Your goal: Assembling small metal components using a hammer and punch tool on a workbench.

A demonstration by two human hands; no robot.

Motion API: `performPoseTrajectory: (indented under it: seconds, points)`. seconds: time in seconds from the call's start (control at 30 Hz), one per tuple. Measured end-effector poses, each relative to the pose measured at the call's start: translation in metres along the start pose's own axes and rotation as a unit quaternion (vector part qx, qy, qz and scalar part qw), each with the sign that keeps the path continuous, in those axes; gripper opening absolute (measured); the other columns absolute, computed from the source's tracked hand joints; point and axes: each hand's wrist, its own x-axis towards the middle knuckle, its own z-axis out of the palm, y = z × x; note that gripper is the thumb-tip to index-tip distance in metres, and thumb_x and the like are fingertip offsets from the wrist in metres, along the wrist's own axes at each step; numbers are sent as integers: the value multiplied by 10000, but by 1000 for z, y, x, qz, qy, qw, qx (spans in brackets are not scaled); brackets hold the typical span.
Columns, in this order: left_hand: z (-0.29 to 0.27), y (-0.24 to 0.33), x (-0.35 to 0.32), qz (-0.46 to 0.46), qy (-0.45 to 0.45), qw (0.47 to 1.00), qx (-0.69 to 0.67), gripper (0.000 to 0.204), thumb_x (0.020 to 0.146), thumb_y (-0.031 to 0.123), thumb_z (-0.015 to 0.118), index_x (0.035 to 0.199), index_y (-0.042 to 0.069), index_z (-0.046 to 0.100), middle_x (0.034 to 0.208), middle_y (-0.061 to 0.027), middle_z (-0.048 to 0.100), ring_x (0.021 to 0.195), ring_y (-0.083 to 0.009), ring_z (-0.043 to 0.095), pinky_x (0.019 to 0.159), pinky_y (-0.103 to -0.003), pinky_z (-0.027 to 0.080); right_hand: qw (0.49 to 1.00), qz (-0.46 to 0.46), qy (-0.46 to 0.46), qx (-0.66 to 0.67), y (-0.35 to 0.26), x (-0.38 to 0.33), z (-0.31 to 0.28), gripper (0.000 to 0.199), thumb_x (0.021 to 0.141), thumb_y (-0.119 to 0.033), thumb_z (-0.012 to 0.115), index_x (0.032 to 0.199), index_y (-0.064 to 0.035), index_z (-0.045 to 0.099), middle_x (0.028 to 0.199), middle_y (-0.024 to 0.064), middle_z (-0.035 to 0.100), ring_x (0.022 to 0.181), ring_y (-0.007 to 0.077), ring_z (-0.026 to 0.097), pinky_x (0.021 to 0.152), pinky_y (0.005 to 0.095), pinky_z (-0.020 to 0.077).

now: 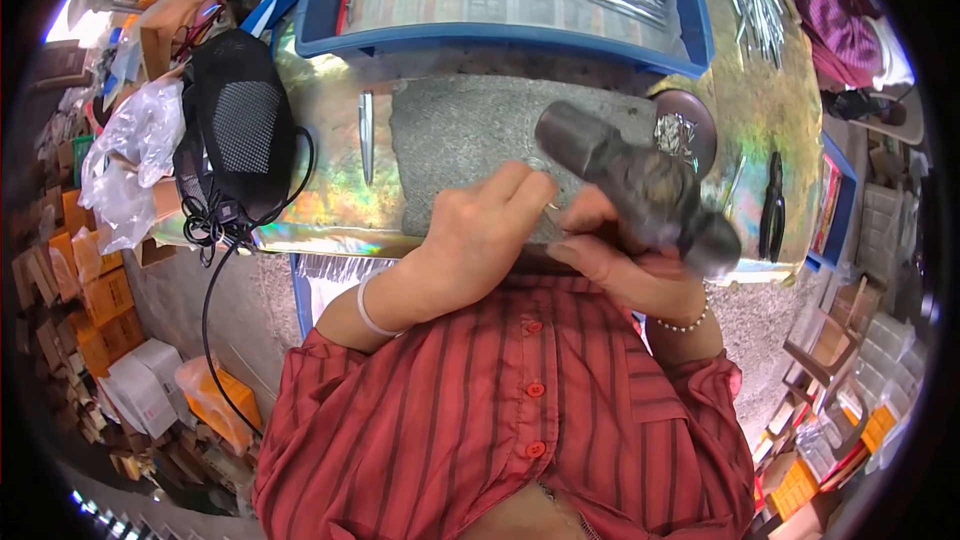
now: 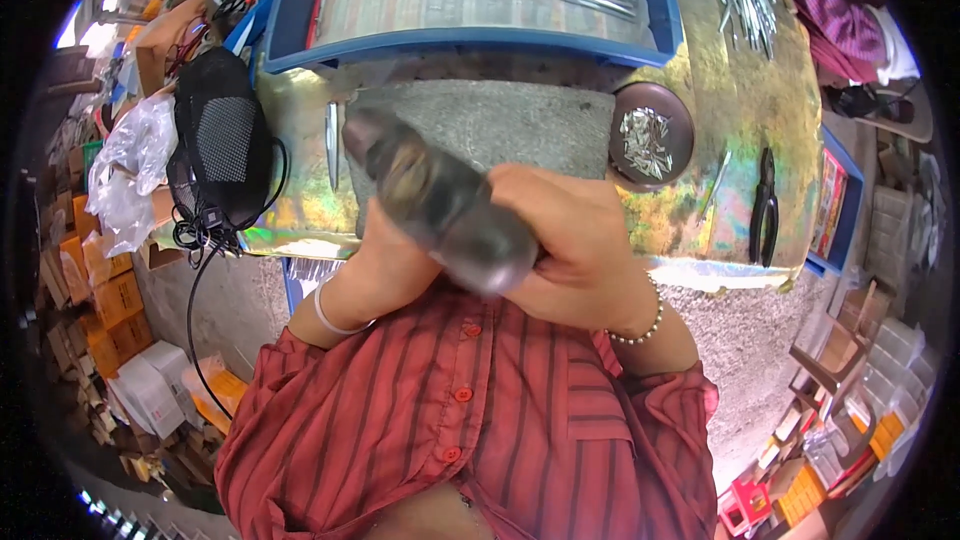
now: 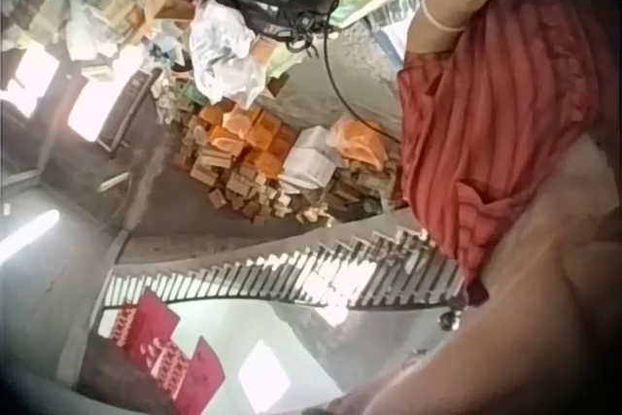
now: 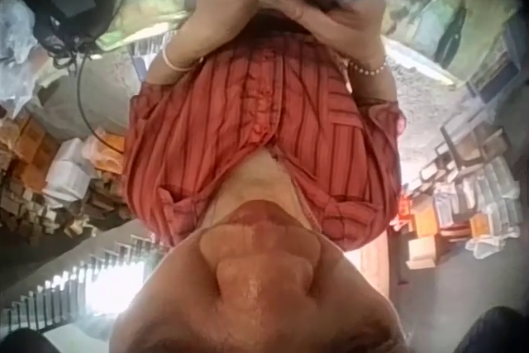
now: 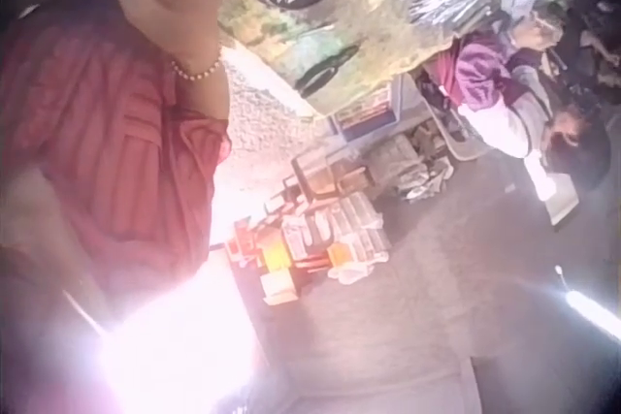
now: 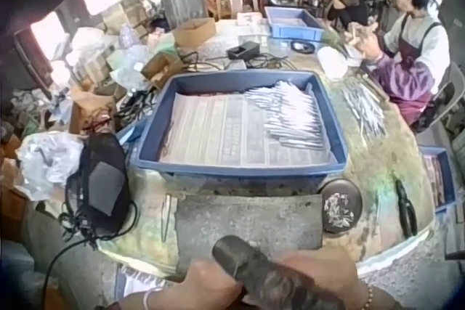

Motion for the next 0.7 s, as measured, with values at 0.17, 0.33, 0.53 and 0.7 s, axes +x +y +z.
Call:
performPoseTrajectory:
  seconds: [0.17,0.33,0.53,0.7]
  points:
    - [-5,-4,-5,-41,-104,994,-17,208,716,149,577,903,77,520,907,-99,500,885,-248,508,723,-338,431,952,-161,-53,-253,-27,23,-2,294,641,-54,698,891,-51,545,730,95,553,624,260,575,517,320,438]
    - [4,-12,-3,23,-1,999,-47,133,715,49,520,832,51,459,790,-99,496,592,-281,582,449,-382,462,955,-89,-83,-271,-45,18,-7,331,673,-11,689,965,-35,534,793,105,558,679,243,593,568,289,461]
    - [-9,-11,3,42,13,999,-10,155,707,-5,525,841,60,481,742,-87,498,585,-290,566,450,-380,451,982,60,27,-179,-65,-22,-19,375,816,-96,576,1149,-13,426,849,68,568,601,69,441,535,207,361]
    - [-9,-13,4,53,21,998,-19,207,681,-58,546,844,69,527,724,-72,518,549,-265,562,430,-354,443,939,74,-72,-329,-87,-24,-24,293,820,-60,571,1099,15,521,672,54,570,513,98,524,457,227,405]
